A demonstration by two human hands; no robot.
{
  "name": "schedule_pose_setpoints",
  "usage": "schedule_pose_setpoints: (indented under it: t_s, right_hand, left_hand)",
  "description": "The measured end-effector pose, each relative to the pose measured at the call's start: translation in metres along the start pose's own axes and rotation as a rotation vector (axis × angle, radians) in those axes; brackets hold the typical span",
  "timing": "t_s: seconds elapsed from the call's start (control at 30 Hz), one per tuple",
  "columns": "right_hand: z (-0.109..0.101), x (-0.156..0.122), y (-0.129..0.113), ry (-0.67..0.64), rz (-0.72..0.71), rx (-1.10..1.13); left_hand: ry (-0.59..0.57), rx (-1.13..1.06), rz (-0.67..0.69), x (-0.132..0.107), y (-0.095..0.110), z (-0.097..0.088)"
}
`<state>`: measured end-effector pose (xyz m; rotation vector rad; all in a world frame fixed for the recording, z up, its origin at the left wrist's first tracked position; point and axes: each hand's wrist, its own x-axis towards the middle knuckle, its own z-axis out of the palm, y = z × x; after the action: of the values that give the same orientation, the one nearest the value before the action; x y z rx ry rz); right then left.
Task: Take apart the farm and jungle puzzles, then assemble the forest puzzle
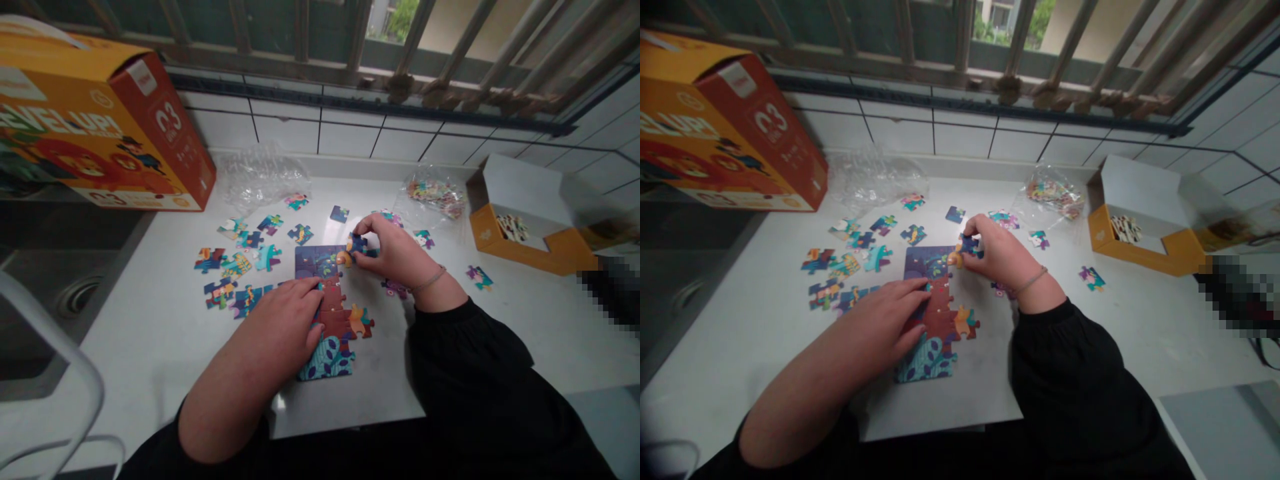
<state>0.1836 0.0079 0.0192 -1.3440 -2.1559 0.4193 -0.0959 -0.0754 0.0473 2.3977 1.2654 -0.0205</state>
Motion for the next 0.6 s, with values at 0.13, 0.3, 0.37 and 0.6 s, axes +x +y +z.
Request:
schedule_pose_setpoints:
  t_s: [0.13,0.3,0.37,0.6]
  right_hand:
    - [0.004,-0.018,-0.02,-0.174,-0.043,-0.018]
    - [0.008,-0.033,-0.023,-0.233,-0.054,-0.037]
    - [0.007,-0.033,-0.022,-0.235,-0.061,-0.039]
    - [0.007,-0.033,-0.019,-0.239,-0.043,0.04]
  left_hand:
    - [-0.002,-0.016,0.003,0.0,0.001,-0.002]
    - [0.02,-0.035,0.002,-0.001,0.001,-0.001]
    - [0.026,-0.036,0.004,-0.001,0.001,0.0]
    - [0.013,-0.031,0.006,0.0,0.001,-0.002]
